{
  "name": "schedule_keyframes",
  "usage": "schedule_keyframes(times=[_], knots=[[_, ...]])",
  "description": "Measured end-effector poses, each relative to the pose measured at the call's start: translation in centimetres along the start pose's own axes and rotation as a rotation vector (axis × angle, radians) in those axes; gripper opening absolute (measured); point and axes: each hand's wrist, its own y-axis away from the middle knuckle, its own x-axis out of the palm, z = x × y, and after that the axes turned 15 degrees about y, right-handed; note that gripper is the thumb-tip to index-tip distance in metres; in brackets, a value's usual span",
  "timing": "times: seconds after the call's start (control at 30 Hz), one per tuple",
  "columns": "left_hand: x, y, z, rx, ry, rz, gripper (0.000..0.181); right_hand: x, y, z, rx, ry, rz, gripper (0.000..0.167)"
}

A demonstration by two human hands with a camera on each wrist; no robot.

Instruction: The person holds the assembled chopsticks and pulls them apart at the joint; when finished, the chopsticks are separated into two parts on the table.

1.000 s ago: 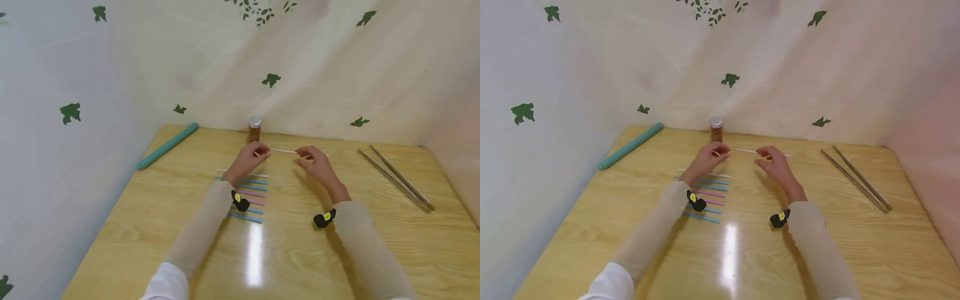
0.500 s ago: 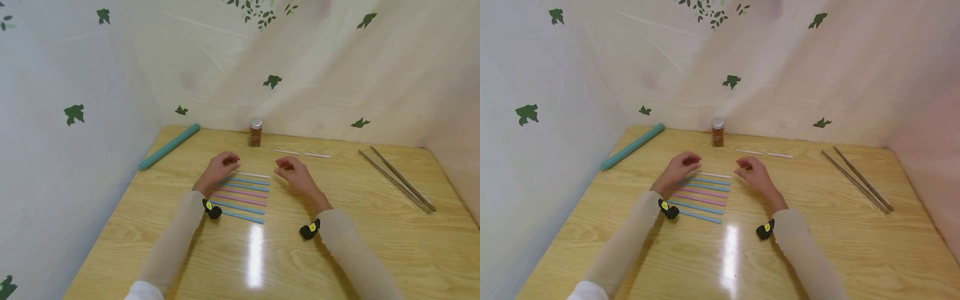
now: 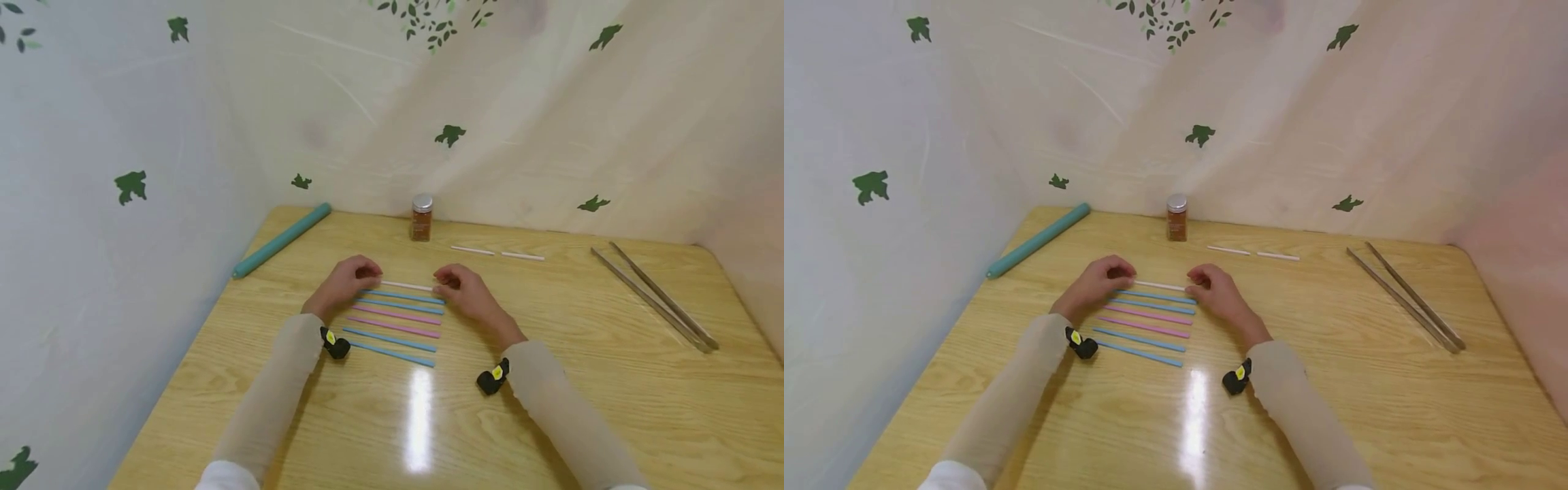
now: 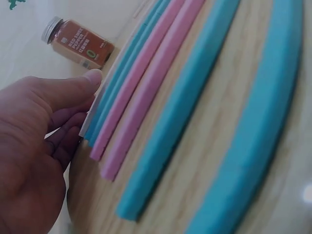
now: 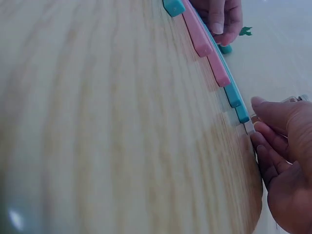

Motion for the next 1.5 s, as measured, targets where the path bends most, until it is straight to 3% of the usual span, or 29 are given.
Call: schedule_keyframes(times=[0.23, 0.53, 0.73, 0.87, 1.1, 1.5], knots=[[0.2, -0.6, -0.3, 0.056, -0.12, 0.051, 0.012, -0.1, -0.4, 0.0, -0.084, 0.118, 0.021, 0.023], [0.7, -0.7, -1.2, 0.091, -0.181, 0.033, 0.007, -0.3, -0.6, 0.5, -0.092, 0.198, 0.029, 0.012], [0.8, -0.7, -1.9, 0.087, -0.163, 0.036, 0.007, -0.4, -0.4, 0.6, -0.041, 0.157, 0.007, 0.015], [1.0, -1.1, -2.5, 0.098, -0.187, 0.074, 0.009, -0.7, -0.3, 0.6, -0.015, 0.143, -0.017, 0.013], [2.0, -1.9, -3.9, 0.149, -0.252, 0.18, 0.013, -1.2, -0.3, 0.8, -0.055, 0.159, -0.033, 0.013], [3.2, -2.2, -5.1, 0.194, -0.273, 0.196, 0.01, -0.5, -1.0, 1.7, -0.168, 0.125, -0.054, 0.016]])
